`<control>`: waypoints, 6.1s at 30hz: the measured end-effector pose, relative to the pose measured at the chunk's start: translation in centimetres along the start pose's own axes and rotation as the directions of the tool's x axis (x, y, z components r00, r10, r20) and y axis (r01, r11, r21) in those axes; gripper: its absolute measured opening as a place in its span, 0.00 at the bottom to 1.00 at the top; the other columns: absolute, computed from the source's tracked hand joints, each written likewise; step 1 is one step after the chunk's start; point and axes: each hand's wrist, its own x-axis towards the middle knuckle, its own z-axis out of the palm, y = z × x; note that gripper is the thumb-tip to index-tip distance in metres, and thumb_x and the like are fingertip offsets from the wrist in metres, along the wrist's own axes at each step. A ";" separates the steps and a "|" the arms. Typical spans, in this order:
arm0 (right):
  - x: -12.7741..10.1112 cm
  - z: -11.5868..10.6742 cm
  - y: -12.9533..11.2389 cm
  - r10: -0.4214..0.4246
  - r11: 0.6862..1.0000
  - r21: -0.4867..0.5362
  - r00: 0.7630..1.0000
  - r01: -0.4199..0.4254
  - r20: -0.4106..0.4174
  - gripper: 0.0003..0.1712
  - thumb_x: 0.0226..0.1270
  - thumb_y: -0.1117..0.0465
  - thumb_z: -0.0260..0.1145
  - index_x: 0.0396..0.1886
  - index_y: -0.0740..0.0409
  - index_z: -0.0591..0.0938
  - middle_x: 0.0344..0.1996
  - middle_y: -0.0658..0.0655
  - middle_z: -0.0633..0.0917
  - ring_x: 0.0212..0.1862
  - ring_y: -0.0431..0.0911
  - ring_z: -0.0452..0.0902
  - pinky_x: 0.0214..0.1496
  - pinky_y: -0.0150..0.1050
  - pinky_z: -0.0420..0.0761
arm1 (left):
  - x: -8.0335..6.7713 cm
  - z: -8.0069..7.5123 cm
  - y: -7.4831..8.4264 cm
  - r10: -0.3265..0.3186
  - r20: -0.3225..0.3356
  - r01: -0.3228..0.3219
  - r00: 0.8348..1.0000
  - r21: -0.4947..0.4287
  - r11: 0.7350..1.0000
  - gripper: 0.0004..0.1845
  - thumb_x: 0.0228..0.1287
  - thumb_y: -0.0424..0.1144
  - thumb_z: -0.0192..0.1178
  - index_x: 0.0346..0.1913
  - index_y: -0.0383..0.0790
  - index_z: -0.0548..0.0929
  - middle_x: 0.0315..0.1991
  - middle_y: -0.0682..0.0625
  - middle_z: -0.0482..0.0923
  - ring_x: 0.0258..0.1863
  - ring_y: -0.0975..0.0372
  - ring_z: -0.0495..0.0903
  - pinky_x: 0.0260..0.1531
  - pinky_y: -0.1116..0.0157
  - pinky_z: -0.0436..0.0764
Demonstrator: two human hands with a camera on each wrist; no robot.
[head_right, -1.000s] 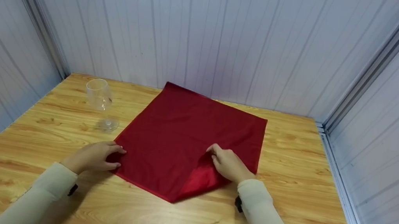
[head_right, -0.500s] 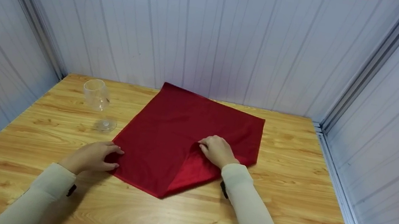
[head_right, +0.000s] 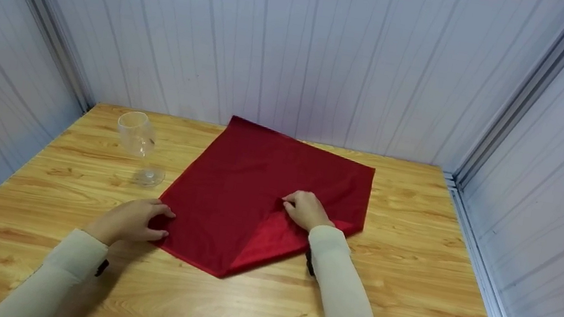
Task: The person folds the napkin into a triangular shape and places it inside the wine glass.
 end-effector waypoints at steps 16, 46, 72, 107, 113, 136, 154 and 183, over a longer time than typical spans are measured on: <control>-0.4 -0.2 -0.2 -0.009 0.997 -0.076 0.999 0.013 0.052 0.14 0.72 0.66 0.63 0.53 0.63 0.87 0.53 0.64 0.84 0.58 0.57 0.78 0.62 0.52 0.74 | 0.5 -0.2 0.2 0.000 -0.033 -0.001 0.999 -0.011 1.000 0.15 0.63 0.43 0.69 0.47 0.36 0.86 0.41 0.45 0.83 0.42 0.53 0.81 0.46 0.53 0.80; -1.7 -1.7 -1.2 0.156 0.982 -0.130 0.979 -0.138 0.133 0.13 0.72 0.63 0.64 0.49 0.62 0.88 0.44 0.59 0.86 0.50 0.54 0.81 0.54 0.50 0.79 | 3.0 0.0 1.6 -0.089 -0.020 0.090 0.996 0.061 0.994 0.16 0.65 0.48 0.67 0.41 0.37 0.81 0.32 0.46 0.79 0.34 0.54 0.78 0.41 0.52 0.80; -3.1 -2.8 -1.8 0.163 0.979 -0.159 0.964 -0.130 0.212 0.12 0.71 0.61 0.64 0.46 0.61 0.90 0.45 0.57 0.88 0.53 0.54 0.82 0.55 0.50 0.79 | 5.0 -0.1 1.4 -0.158 0.132 0.169 0.979 -0.073 0.983 0.48 0.65 0.56 0.66 0.73 0.26 0.59 0.73 0.29 0.55 0.73 0.41 0.57 0.68 0.48 0.63; -3.4 -3.5 -3.0 0.095 0.981 -0.188 0.958 -0.044 0.272 0.08 0.72 0.57 0.66 0.32 0.53 0.88 0.25 0.44 0.82 0.28 0.39 0.72 0.35 0.39 0.75 | 6.0 -1.2 0.0 -0.085 0.186 0.118 0.979 -0.173 0.978 0.44 0.57 0.52 0.75 0.68 0.31 0.67 0.69 0.36 0.66 0.71 0.48 0.63 0.69 0.54 0.62; -2.6 -3.1 -2.1 0.077 0.992 -0.112 0.990 -0.064 0.117 0.08 0.72 0.56 0.66 0.35 0.54 0.87 0.28 0.47 0.84 0.30 0.39 0.76 0.37 0.41 0.78 | 6.3 -1.2 -0.1 -0.092 0.194 0.129 0.977 -0.185 0.974 0.44 0.57 0.52 0.74 0.69 0.32 0.67 0.69 0.37 0.65 0.71 0.49 0.63 0.70 0.55 0.61; -0.1 -0.8 0.0 0.282 0.959 0.038 0.955 -0.279 -0.090 0.14 0.74 0.63 0.60 0.53 0.65 0.83 0.45 0.62 0.86 0.48 0.54 0.82 0.50 0.51 0.80 | 6.0 -1.1 0.1 -0.100 0.176 0.139 0.979 -0.223 0.965 0.45 0.57 0.49 0.75 0.70 0.30 0.66 0.71 0.36 0.63 0.72 0.49 0.62 0.69 0.55 0.61; -1.4 -0.7 1.5 0.138 0.990 -0.027 0.990 -0.137 0.022 0.18 0.70 0.68 0.63 0.56 0.72 0.81 0.49 0.67 0.79 0.55 0.62 0.75 0.61 0.56 0.73 | 5.9 -1.3 0.4 -0.119 0.196 0.164 0.973 -0.237 0.958 0.46 0.58 0.51 0.74 0.72 0.32 0.65 0.71 0.39 0.63 0.72 0.50 0.61 0.70 0.54 0.61; -2.2 -1.2 0.1 0.201 0.974 -0.126 0.974 -0.187 0.108 0.18 0.74 0.64 0.60 0.60 0.68 0.78 0.55 0.67 0.75 0.59 0.65 0.70 0.62 0.57 0.70 | 5.8 -1.0 0.1 -0.083 0.220 0.137 0.972 -0.240 0.961 0.46 0.59 0.52 0.73 0.72 0.32 0.63 0.75 0.36 0.56 0.75 0.49 0.56 0.71 0.54 0.58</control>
